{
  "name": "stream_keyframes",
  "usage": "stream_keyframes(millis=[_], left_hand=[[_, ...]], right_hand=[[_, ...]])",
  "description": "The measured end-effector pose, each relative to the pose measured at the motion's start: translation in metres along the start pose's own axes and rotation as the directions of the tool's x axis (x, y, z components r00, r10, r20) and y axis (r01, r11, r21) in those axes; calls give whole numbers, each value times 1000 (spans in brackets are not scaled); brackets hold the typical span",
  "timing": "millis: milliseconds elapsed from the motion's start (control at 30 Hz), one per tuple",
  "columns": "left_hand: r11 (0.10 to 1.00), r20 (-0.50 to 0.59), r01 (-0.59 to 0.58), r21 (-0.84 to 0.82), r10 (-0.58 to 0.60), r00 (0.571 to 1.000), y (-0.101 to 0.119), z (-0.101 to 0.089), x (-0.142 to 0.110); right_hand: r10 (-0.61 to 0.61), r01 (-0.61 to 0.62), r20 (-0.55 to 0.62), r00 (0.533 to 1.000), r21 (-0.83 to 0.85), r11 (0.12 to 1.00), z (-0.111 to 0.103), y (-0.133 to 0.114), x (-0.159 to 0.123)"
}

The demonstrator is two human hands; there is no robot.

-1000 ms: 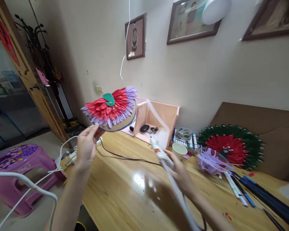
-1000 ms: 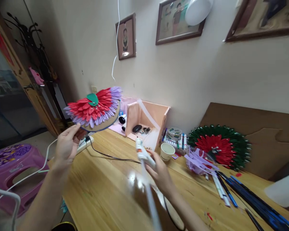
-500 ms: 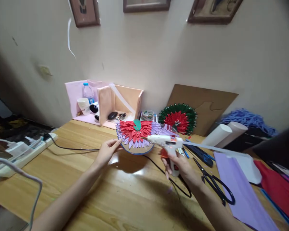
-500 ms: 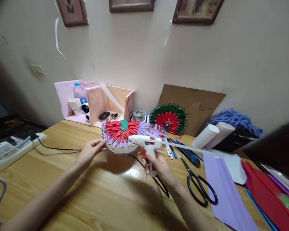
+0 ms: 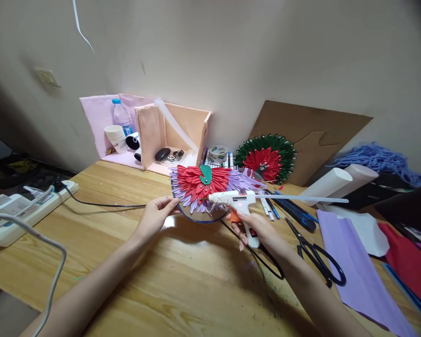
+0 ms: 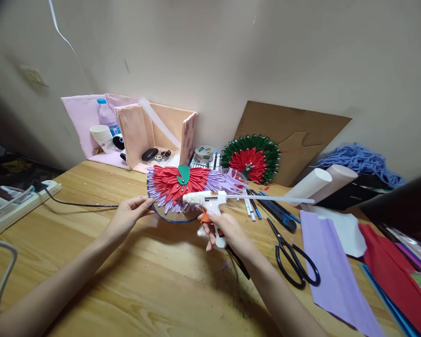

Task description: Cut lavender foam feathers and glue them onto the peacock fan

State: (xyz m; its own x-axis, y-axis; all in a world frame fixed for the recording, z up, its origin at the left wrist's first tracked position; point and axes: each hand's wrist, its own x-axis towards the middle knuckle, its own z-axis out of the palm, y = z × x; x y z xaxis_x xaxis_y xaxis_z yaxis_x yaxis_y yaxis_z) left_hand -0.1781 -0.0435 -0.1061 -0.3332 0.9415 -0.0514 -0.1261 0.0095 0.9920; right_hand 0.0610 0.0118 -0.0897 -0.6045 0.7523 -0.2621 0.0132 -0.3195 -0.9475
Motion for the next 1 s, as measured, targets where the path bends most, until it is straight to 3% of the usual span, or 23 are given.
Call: stream_keyframes(millis=[500, 767, 1000], left_hand=[[1000, 43, 23, 3, -23, 999, -5, 1, -2], [999, 48, 32, 20, -32, 998, -5, 0, -3], [1000, 33, 13, 18, -13, 999, -6, -1, -1]], right_hand=[[-7, 6, -12, 1000, -36, 999, -2, -2, 1], [-67, 70, -49, 997, 48, 996, 4, -8, -7], [29, -26, 113, 993, -24, 999, 1, -6, -9]])
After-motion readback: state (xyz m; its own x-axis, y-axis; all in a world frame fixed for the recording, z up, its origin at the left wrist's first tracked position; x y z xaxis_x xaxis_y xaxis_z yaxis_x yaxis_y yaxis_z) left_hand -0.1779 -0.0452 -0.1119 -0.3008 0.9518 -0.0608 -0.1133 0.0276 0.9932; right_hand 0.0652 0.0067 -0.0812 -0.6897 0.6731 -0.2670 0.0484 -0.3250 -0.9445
